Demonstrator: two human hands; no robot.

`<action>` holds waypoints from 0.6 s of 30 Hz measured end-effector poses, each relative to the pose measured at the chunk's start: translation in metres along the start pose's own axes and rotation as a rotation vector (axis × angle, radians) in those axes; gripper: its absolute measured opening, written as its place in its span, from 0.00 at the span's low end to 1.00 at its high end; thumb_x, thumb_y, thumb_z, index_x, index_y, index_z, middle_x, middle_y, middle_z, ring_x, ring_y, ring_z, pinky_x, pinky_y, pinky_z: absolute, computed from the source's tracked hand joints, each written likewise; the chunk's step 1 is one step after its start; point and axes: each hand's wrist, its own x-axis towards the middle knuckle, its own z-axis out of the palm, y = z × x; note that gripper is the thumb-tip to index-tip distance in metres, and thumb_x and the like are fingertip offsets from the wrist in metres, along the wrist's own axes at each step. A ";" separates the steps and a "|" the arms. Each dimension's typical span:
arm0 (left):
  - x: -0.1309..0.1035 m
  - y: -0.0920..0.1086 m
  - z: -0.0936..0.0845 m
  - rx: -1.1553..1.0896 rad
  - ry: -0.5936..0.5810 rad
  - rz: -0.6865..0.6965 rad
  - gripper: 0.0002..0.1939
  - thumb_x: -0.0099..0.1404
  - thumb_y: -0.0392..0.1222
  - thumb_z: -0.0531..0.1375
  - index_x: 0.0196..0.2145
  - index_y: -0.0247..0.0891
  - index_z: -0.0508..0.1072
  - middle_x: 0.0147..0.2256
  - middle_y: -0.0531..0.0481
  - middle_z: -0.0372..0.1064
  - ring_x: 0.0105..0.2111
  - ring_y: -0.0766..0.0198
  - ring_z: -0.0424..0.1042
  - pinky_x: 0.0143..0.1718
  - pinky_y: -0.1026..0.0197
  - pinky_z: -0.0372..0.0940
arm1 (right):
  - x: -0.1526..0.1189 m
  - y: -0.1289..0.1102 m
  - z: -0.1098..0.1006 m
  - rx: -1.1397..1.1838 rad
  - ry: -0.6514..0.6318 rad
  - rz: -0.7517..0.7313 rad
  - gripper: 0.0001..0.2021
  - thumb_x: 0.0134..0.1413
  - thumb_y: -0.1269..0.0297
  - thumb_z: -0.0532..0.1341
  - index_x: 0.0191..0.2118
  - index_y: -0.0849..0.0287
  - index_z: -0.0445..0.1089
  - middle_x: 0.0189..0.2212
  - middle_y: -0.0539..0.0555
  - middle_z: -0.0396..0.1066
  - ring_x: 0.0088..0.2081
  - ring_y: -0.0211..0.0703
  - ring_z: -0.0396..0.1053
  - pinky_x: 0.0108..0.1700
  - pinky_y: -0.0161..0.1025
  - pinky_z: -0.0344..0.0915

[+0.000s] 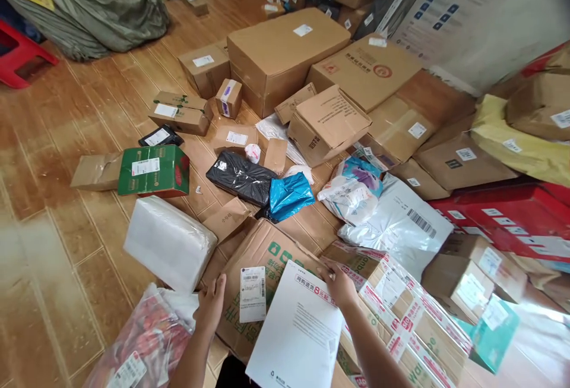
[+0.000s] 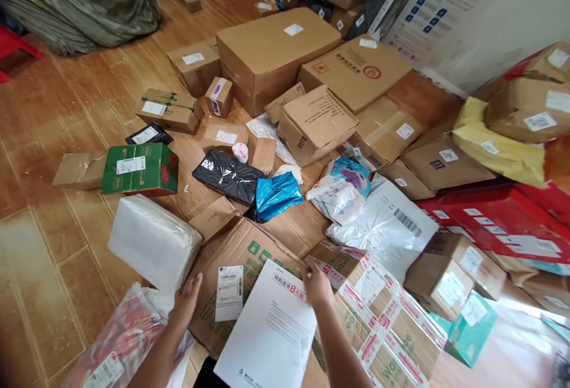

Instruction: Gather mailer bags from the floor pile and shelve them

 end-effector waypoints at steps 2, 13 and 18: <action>-0.013 0.015 -0.001 0.028 -0.046 0.054 0.26 0.66 0.42 0.46 0.59 0.45 0.70 0.62 0.43 0.65 0.62 0.42 0.61 0.59 0.35 0.60 | -0.002 0.020 0.000 0.002 0.006 0.056 0.22 0.59 0.52 0.55 0.51 0.60 0.72 0.47 0.62 0.77 0.50 0.58 0.73 0.49 0.47 0.66; 0.012 0.105 -0.015 -0.032 0.002 0.000 0.37 0.67 0.61 0.45 0.67 0.39 0.56 0.65 0.31 0.57 0.65 0.40 0.57 0.64 0.30 0.48 | -0.048 0.049 -0.014 0.514 0.305 0.219 0.32 0.29 0.33 0.56 0.37 0.53 0.72 0.42 0.60 0.79 0.48 0.67 0.73 0.51 0.55 0.65; -0.032 0.026 -0.005 -0.103 0.189 0.142 0.27 0.60 0.56 0.51 0.51 0.40 0.74 0.60 0.38 0.66 0.68 0.42 0.52 0.68 0.43 0.49 | -0.108 0.091 0.009 0.691 0.348 0.181 0.30 0.36 0.28 0.56 0.35 0.48 0.72 0.37 0.56 0.78 0.45 0.62 0.76 0.42 0.51 0.74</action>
